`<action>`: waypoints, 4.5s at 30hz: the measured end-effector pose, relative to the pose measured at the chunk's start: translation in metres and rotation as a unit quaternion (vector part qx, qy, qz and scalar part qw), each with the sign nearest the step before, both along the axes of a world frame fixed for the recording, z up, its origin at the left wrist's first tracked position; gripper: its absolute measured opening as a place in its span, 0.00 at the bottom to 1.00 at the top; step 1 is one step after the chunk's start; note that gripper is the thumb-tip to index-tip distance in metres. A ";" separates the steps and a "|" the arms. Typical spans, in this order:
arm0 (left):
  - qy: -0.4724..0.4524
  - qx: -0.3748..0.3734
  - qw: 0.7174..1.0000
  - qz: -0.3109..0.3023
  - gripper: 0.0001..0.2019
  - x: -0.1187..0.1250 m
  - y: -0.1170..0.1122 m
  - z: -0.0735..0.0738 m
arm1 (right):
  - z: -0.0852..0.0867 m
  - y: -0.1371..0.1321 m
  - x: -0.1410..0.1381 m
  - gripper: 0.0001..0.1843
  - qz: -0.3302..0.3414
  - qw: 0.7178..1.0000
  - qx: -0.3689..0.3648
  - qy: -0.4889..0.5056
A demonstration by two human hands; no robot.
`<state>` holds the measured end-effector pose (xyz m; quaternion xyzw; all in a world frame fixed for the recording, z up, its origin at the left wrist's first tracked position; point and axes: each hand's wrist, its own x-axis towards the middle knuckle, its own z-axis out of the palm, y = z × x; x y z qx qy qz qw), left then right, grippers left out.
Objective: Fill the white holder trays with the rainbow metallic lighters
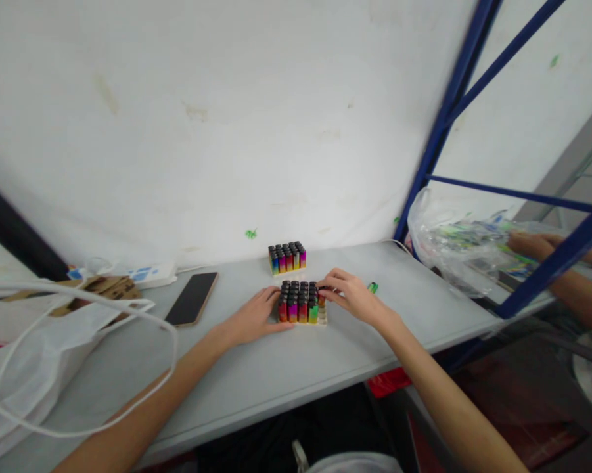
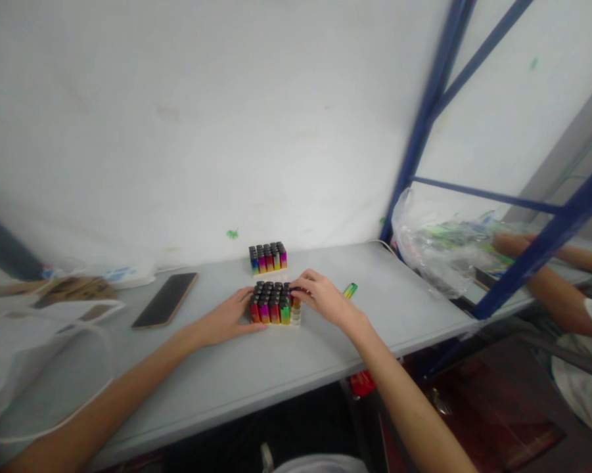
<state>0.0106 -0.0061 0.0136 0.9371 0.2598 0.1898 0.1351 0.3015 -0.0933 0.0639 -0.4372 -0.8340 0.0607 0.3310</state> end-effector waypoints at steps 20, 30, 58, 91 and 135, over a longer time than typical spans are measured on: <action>0.010 -0.002 1.000 0.004 0.36 0.000 0.001 0.002 | -0.001 -0.002 0.097 0.20 -0.225 0.960 -0.146 -0.078; 0.022 0.007 1.000 0.011 0.38 0.000 0.001 0.002 | -0.041 0.028 0.072 0.20 -0.281 0.923 -0.204 -0.168; 0.012 -0.001 1.000 0.003 0.37 -0.001 0.003 -0.001 | -0.041 0.032 -0.008 0.22 -0.256 0.949 -0.034 0.184; 0.007 -0.010 1.000 0.001 0.37 0.001 0.000 0.004 | 0.052 -0.024 -0.006 0.23 -0.041 0.997 -0.051 -0.031; 0.029 -0.007 1.000 0.007 0.39 0.000 0.001 0.001 | 0.030 -0.016 -0.023 0.06 -0.090 0.966 -0.147 -0.195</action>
